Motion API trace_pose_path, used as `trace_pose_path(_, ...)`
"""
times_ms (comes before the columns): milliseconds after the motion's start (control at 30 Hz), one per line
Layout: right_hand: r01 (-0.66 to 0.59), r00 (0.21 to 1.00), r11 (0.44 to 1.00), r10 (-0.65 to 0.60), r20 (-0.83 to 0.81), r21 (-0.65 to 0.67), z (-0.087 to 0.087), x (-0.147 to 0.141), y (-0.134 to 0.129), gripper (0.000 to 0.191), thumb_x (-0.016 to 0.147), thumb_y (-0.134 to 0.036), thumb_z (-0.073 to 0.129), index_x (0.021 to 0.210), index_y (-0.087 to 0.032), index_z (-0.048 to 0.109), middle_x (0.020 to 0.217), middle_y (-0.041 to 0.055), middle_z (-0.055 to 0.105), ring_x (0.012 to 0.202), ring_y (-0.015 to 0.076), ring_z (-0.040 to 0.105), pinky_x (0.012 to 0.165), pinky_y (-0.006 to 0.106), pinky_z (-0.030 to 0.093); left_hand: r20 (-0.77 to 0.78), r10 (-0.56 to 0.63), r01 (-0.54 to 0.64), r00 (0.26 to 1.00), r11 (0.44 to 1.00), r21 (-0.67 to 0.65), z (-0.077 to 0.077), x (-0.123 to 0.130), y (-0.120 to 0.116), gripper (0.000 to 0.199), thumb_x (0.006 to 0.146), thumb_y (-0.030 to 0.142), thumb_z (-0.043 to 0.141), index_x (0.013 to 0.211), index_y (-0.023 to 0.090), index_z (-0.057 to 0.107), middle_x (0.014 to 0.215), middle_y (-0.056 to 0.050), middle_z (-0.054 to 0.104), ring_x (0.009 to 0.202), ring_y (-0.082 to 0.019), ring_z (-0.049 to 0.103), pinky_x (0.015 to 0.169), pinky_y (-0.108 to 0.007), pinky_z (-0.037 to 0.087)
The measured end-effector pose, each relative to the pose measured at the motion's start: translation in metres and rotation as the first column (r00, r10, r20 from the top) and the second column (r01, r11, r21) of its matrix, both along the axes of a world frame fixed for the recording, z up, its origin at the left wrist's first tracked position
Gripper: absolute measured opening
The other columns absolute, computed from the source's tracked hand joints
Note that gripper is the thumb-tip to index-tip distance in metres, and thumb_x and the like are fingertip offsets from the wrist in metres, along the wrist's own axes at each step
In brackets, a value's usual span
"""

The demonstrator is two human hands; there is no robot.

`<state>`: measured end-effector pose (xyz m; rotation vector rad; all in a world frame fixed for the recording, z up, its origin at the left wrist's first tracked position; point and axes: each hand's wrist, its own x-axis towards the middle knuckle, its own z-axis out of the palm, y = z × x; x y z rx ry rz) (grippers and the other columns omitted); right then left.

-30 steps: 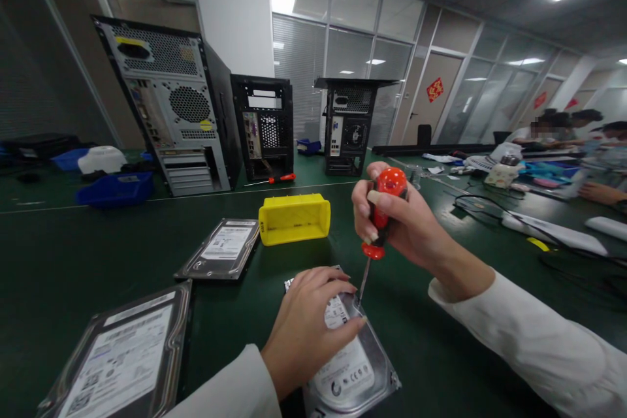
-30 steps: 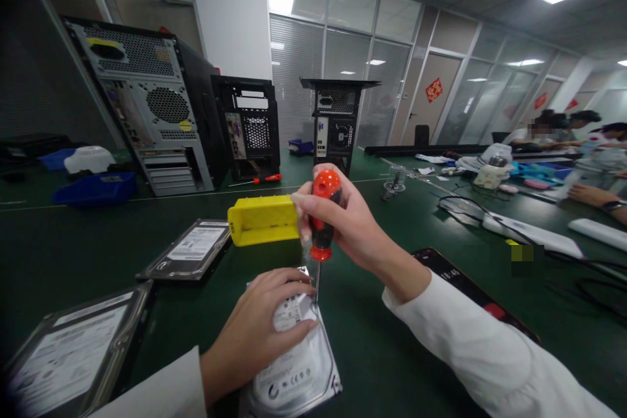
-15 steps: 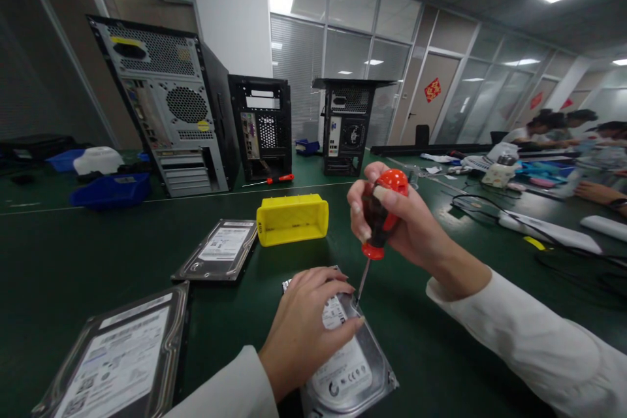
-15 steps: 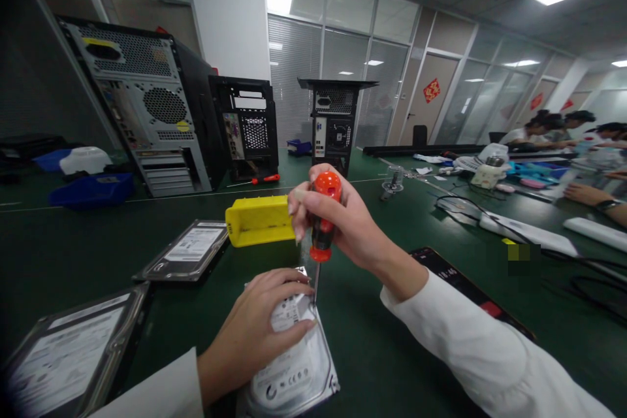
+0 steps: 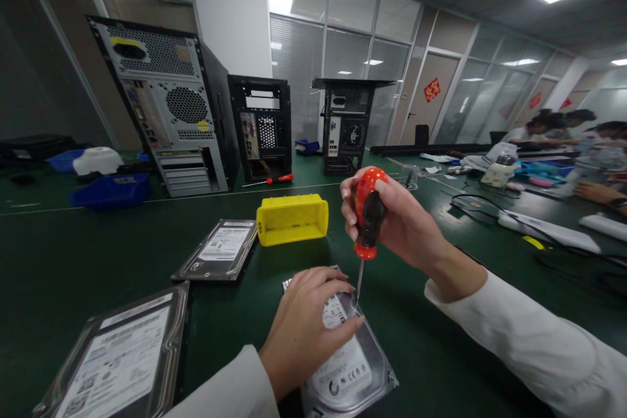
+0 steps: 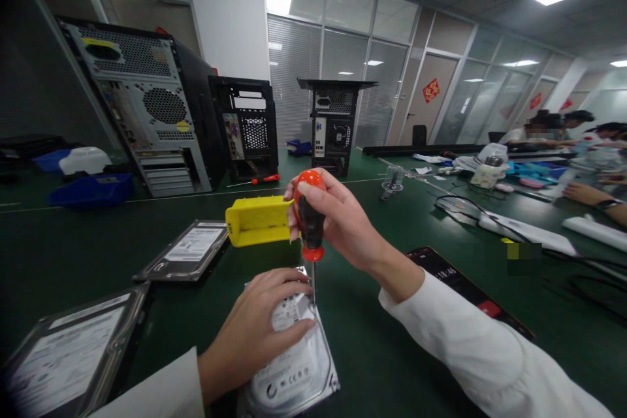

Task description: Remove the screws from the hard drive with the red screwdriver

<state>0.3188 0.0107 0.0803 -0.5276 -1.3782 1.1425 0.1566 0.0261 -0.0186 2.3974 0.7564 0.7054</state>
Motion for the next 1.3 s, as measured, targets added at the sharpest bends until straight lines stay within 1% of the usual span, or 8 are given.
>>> trace_pose_path(167,-0.004,1.000,0.999,0.004,-0.003,0.045,-0.0008,-0.0016,0.0016,0.023,0.083,-0.034,0.062,0.096,-0.025,0.045,0.070,-0.0062,0.053,0.046,0.0055,0.046,0.043,0.018,0.038,0.009,0.005,-0.005,1.000,1.000,0.003,-0.0003,0.0003,0.0009,0.029,0.073,0.029,0.074,0.101,0.026,0.068,0.114,-0.001,0.063,0.111,-0.025,0.054,0.098,-0.043,0.036)
trace_pose_path(333,-0.003,1.000,0.999,0.003,-0.020,-0.034,0.0030,-0.0015,0.0003,0.033,0.091,-0.048,0.043,0.102,-0.020,0.056,0.078,-0.0002,0.052,0.057,0.0092,0.051,0.055,0.025,0.044,0.008,0.006,-0.006,1.000,1.000,0.005,-0.0010,-0.0003,0.0017,0.029,0.072,0.028,0.074,0.100,0.026,0.068,0.114,-0.001,0.064,0.110,-0.025,0.054,0.098,-0.043,0.037)
trace_pose_path(500,0.100,0.994,0.995,-0.101,-0.043,-0.017,0.0012,0.0011,0.0028,0.021,0.082,-0.035,0.062,0.093,-0.021,0.052,0.084,-0.0014,0.056,0.063,0.0091,0.055,0.054,0.022,0.047,0.009,0.000,0.000,1.000,1.000,0.001,-0.0008,-0.0003,0.0008,0.029,0.072,0.028,0.074,0.101,0.026,0.068,0.114,-0.001,0.063,0.111,-0.025,0.054,0.098,-0.043,0.037)
trace_pose_path(633,0.090,0.996,0.994,-0.088,-0.034,0.063,0.0013,0.0015,0.0036,0.025,0.080,-0.024,0.065,0.090,-0.024,0.042,0.065,-0.0082,0.052,0.043,0.0046,0.045,0.043,0.016,0.038,0.011,0.003,-0.003,1.000,1.000,0.005,-0.0009,0.0003,0.0012,0.030,0.072,0.027,0.074,0.101,0.026,0.068,0.114,-0.001,0.063,0.112,-0.025,0.054,0.098,-0.043,0.037)
trace_pose_path(833,-0.027,0.999,0.999,0.027,-0.030,-0.020,0.0043,0.0021,0.0009,0.033,0.092,-0.048,0.041,0.099,-0.019,0.056,0.076,-0.0007,0.051,0.057,0.0084,0.051,0.056,0.023,0.045,0.009,0.003,-0.003,1.000,1.000,0.008,-0.0005,0.0005,0.0014,0.029,0.072,0.028,0.074,0.100,0.027,0.068,0.114,0.000,0.064,0.111,-0.025,0.054,0.098,-0.043,0.037)
trace_pose_path(967,0.016,0.999,0.999,-0.018,-0.049,-0.042,0.0015,0.0029,0.0023,0.022,0.086,-0.037,0.056,0.098,-0.019,0.057,0.091,0.0008,0.054,0.071,0.0105,0.056,0.062,0.024,0.050,0.004,0.006,-0.006,1.000,1.000,0.001,0.0013,0.0007,0.0008,0.029,0.072,0.028,0.074,0.100,0.026,0.068,0.114,-0.001,0.064,0.111,-0.025,0.054,0.098,-0.043,0.037)
trace_pose_path(1133,0.056,0.998,0.996,-0.053,-0.046,0.066,-0.0007,0.0026,0.0041,0.022,0.080,-0.023,0.065,0.089,-0.023,0.045,0.069,-0.0068,0.052,0.045,0.0048,0.046,0.042,0.016,0.039,0.010,0.007,-0.007,1.000,1.000,-0.002,0.0024,0.0002,0.0001,0.028,0.072,0.028,0.074,0.100,0.026,0.069,0.114,-0.001,0.064,0.111,-0.025,0.054,0.099,-0.043,0.037)
trace_pose_path(1300,0.009,0.999,1.000,-0.009,-0.038,0.000,0.0044,0.0017,0.0005,0.029,0.087,-0.050,0.050,0.094,-0.022,0.052,0.068,-0.0036,0.048,0.047,0.0070,0.043,0.045,0.021,0.039,0.005,-0.004,0.004,1.000,1.000,0.001,0.0028,-0.0006,-0.0002,0.027,0.073,0.028,0.073,0.100,0.027,0.069,0.113,-0.002,0.064,0.110,-0.025,0.054,0.098,-0.043,0.037)
